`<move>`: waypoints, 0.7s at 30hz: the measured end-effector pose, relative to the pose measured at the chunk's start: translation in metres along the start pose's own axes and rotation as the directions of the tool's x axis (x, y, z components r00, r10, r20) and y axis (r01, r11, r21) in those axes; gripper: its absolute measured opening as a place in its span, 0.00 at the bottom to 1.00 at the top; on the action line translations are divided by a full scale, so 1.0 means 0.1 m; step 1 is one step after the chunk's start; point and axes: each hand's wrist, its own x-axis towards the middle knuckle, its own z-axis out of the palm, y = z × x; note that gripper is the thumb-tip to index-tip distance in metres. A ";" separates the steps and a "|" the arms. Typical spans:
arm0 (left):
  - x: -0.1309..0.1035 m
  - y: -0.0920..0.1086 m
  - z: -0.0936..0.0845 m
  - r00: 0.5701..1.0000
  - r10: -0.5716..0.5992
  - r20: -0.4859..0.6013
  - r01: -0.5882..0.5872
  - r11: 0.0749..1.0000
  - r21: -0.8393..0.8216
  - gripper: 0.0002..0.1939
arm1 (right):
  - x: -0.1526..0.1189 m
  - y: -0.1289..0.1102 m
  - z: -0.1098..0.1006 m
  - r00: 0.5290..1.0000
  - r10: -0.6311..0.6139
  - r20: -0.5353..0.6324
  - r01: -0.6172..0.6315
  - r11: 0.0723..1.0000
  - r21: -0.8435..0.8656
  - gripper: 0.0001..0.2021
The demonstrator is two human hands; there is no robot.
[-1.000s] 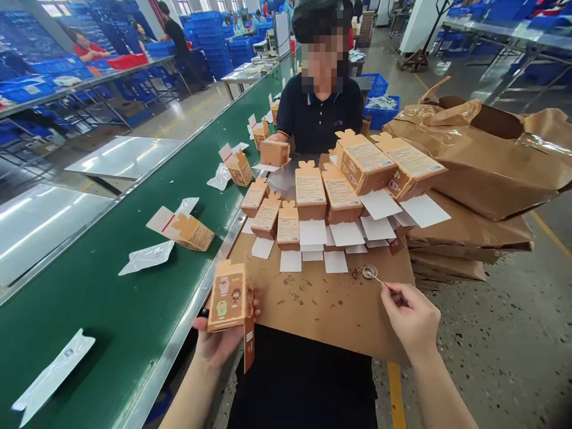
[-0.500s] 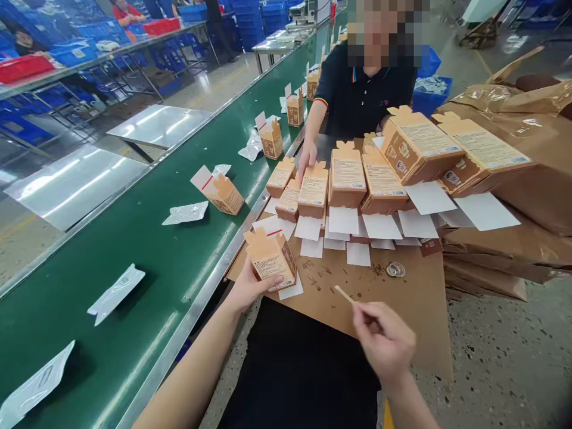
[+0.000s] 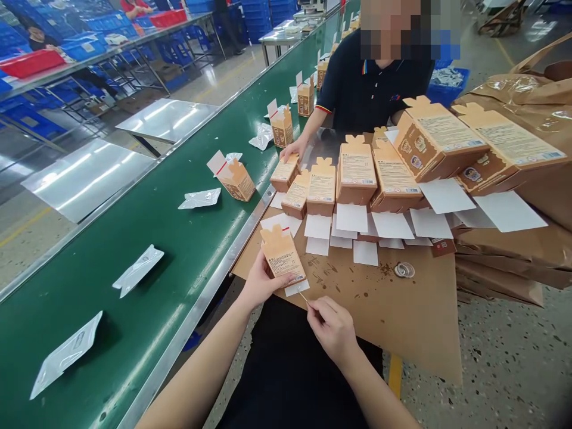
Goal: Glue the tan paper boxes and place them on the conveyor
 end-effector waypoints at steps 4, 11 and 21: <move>-0.09 -0.07 0.02 0.999 0.038 0.012 -0.039 0.991 0.125 0.48 | -0.07 -0.07 -0.19 0.997 -0.004 -0.077 0.006 1.000 0.025 0.12; -0.28 -0.38 0.09 0.981 0.159 -0.115 -0.106 0.922 0.373 0.45 | -0.36 -0.20 -0.53 0.987 0.085 -0.134 -0.076 0.994 0.073 0.13; -0.13 -0.10 -0.35 0.893 0.311 -0.326 -0.068 0.808 0.585 0.42 | -0.35 -0.27 -0.55 0.980 0.055 -0.192 -0.037 0.995 0.097 0.13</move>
